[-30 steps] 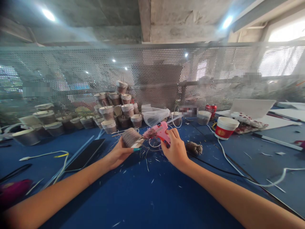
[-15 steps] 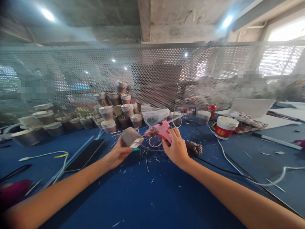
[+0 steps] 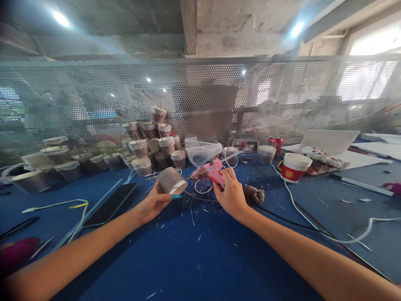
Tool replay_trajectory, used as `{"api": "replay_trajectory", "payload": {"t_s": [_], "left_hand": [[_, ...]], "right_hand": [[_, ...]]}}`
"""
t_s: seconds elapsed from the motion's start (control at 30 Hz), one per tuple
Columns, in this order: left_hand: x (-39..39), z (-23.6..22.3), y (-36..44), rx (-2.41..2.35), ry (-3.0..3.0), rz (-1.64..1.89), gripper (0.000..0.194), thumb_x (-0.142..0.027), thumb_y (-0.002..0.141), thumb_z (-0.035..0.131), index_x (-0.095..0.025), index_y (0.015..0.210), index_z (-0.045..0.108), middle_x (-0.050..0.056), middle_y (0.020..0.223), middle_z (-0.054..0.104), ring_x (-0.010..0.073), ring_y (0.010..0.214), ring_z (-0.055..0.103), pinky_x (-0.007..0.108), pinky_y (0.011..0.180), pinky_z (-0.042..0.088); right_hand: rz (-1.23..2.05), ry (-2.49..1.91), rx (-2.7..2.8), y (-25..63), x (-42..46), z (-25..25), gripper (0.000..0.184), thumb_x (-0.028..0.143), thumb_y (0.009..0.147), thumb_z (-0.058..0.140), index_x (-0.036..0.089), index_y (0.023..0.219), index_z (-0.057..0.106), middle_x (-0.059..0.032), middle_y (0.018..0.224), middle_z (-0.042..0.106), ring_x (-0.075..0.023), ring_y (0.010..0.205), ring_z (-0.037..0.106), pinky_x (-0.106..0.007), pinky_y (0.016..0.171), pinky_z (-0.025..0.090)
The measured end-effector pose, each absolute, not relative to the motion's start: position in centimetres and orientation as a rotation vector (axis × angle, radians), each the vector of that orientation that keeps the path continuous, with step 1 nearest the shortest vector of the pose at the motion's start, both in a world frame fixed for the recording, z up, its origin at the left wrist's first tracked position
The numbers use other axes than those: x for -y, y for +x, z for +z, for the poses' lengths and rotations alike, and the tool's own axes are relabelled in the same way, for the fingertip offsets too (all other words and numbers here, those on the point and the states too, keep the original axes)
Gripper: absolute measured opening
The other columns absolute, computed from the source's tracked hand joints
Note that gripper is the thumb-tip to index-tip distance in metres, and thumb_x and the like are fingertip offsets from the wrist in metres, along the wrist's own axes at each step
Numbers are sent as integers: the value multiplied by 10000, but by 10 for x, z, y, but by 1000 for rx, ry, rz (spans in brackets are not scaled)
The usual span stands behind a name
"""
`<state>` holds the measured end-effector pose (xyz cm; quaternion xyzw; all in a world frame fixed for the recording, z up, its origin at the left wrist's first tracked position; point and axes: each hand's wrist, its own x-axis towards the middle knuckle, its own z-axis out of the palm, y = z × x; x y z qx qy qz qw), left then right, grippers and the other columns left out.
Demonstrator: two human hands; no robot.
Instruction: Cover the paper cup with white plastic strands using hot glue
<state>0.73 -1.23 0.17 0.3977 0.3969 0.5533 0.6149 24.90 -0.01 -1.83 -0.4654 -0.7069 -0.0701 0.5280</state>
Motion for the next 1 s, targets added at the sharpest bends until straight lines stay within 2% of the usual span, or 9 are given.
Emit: {"api": "replay_trajectory", "payload": {"t_s": [0.2,0.33,0.43,0.53,0.63,0.7,0.77,0.83,1.0], "left_hand": [[12,1,7,-873,927,1282,774,74,468,713,-254,1135,496,26,1092,619,168,961,612,218,781,498],[11,1,6,-877,915,1266,790,44,478,718,-242,1173,475,27,1052,626,157,883,622,231,756,494],[13,3,6,-860,923,1233,813,24,473,723,-239,1197,463,31,1068,628,164,898,620,248,780,488],[16,5,6,-835,947,1182,816,11,463,732,-240,1194,471,34,1090,625,186,953,614,273,822,484],[17,5,6,-844,961,1154,863,0,460,753,-247,1228,446,49,1134,616,218,1013,604,311,865,474],[17,5,6,-847,956,1163,892,-12,456,769,-249,1247,431,60,1157,609,235,1041,598,332,884,468],[15,4,7,-843,953,1173,897,-25,444,785,-245,1240,435,66,1157,610,250,1067,587,343,896,463],[14,2,7,-844,956,1175,900,-33,430,799,-244,1229,441,66,1143,618,263,1093,574,354,912,453],[13,0,8,-849,984,1166,898,-43,456,798,-255,1245,424,65,1118,627,285,1136,555,396,967,424]], "right_hand": [[-151,-1195,1736,249,-5,-24,152,268,798,525,209,938,520,-81,959,538,-228,788,591,-392,665,516],[-188,-1250,1651,255,-18,-35,233,386,786,574,207,924,515,-87,930,517,-263,846,557,-456,728,496],[-189,-1321,1620,262,-30,-44,323,470,743,613,200,877,498,-90,878,511,-298,887,514,-511,785,447],[-188,-1429,1583,262,-31,-44,352,478,732,620,182,865,485,-128,895,520,-332,919,489,-527,799,398],[-196,-1387,1533,253,-17,-31,252,385,786,577,176,900,493,-161,971,544,-350,997,479,-535,838,359],[-138,-1151,1656,244,-1,-18,133,258,841,504,199,960,498,-116,1005,589,-297,1022,513,-508,890,343],[-62,-895,1785,235,15,-7,197,170,849,480,224,1037,491,-87,1082,609,-251,1050,527,-473,921,349],[59,-730,1896,228,30,0,252,88,837,463,247,1030,493,-58,1148,617,-226,1069,515,-456,940,356],[265,-632,2078,220,46,-1,386,-32,775,410,274,988,508,-10,1180,631,-226,1023,455,-472,924,375]]}}
